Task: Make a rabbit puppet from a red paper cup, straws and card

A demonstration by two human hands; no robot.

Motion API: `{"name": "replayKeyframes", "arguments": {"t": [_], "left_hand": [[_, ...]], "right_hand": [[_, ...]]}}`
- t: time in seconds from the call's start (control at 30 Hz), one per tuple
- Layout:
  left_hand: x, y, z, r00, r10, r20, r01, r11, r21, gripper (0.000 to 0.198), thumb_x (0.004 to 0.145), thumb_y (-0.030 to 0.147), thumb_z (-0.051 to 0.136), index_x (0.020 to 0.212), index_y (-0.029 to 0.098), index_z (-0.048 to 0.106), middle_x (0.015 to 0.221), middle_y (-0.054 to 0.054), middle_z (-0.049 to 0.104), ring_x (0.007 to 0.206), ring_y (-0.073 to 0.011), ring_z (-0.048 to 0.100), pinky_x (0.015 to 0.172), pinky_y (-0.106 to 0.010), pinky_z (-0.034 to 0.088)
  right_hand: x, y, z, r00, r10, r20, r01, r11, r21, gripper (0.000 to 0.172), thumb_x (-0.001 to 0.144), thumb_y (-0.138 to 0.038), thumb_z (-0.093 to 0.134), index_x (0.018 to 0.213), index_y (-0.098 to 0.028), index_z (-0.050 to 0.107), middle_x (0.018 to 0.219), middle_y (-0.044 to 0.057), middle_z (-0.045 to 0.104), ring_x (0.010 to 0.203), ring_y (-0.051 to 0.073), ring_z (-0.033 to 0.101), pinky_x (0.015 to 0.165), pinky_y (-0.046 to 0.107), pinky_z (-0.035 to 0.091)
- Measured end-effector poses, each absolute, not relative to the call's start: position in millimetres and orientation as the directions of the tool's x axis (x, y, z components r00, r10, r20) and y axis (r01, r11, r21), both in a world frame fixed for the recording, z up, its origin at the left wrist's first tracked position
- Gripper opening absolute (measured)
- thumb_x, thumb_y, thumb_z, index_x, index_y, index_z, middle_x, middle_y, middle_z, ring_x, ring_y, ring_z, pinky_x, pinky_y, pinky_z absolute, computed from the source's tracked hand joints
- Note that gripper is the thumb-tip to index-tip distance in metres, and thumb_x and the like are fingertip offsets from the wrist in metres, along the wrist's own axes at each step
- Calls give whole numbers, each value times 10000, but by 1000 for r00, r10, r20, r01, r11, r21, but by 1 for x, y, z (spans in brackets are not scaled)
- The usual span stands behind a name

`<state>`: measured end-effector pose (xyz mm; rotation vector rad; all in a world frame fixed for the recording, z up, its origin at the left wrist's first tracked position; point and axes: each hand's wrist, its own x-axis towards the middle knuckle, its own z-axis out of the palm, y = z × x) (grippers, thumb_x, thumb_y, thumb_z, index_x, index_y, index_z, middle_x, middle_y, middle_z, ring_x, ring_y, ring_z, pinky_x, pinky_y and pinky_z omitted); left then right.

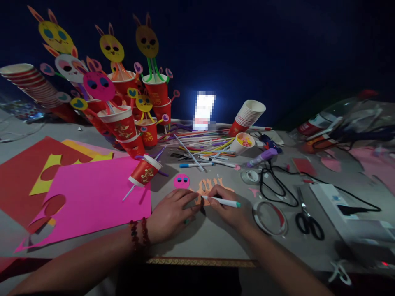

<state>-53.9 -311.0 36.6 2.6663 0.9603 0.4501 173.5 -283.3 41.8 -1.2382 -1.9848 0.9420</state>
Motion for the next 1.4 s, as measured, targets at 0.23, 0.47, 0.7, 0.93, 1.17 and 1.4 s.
{"name": "replayKeyframes", "arguments": {"t": [0.23, 0.47, 0.7, 0.93, 1.17, 1.4], "left_hand": [[-54, -311, 38, 728, 651, 215, 555, -744, 372, 411, 890, 201, 552, 1299, 233, 523, 1371, -109, 534, 1255, -268, 463, 1007, -470, 435], [-54, -311, 38, 727, 655, 206, 564, -741, 364, 400, 896, 224, 550, 1295, 233, 530, 1374, -104, 532, 1251, -272, 465, 1013, -471, 434], [-55, -311, 39, 733, 650, 199, 561, -744, 363, 420, 883, 214, 563, 1301, 226, 526, 1380, -112, 527, 1262, -274, 456, 1020, -472, 428], [-54, -311, 37, 732, 655, 185, 569, -738, 362, 394, 911, 250, 539, 1304, 225, 531, 1394, -105, 518, 1254, -275, 456, 1029, -466, 420], [-55, -311, 37, 732, 655, 185, 567, -737, 369, 402, 898, 236, 557, 1300, 234, 538, 1395, -101, 517, 1255, -274, 459, 1025, -465, 420], [-54, -311, 34, 731, 654, 195, 565, -739, 367, 402, 888, 236, 575, 1289, 238, 544, 1394, -100, 517, 1256, -274, 456, 1024, -468, 416]], "right_hand": [[174, -283, 44, -380, 917, 124, 479, 309, -821, 145, 817, -284, 521, 692, -214, 545, 629, -20, 578, 570, 145, 530, 563, 252, 383], [173, -283, 44, -392, 912, 120, 489, 317, -813, 153, 809, -284, 517, 671, -216, 525, 610, -24, 561, 558, 144, 518, 561, 253, 375], [173, -284, 45, -396, 907, 140, 479, 335, -811, 144, 780, -270, 505, 645, -221, 509, 579, -28, 544, 531, 144, 498, 542, 255, 358], [174, -284, 44, -405, 902, 147, 485, 349, -802, 142, 767, -246, 495, 626, -226, 494, 567, -26, 544, 526, 145, 501, 544, 257, 360], [174, -283, 44, -427, 892, 150, 479, 363, -799, 175, 778, -253, 500, 607, -220, 489, 553, -29, 534, 519, 139, 496, 537, 254, 353], [175, -284, 44, -406, 902, 146, 446, 335, -830, 167, 770, -256, 514, 609, -213, 500, 556, -28, 528, 522, 135, 479, 530, 251, 348]]}}
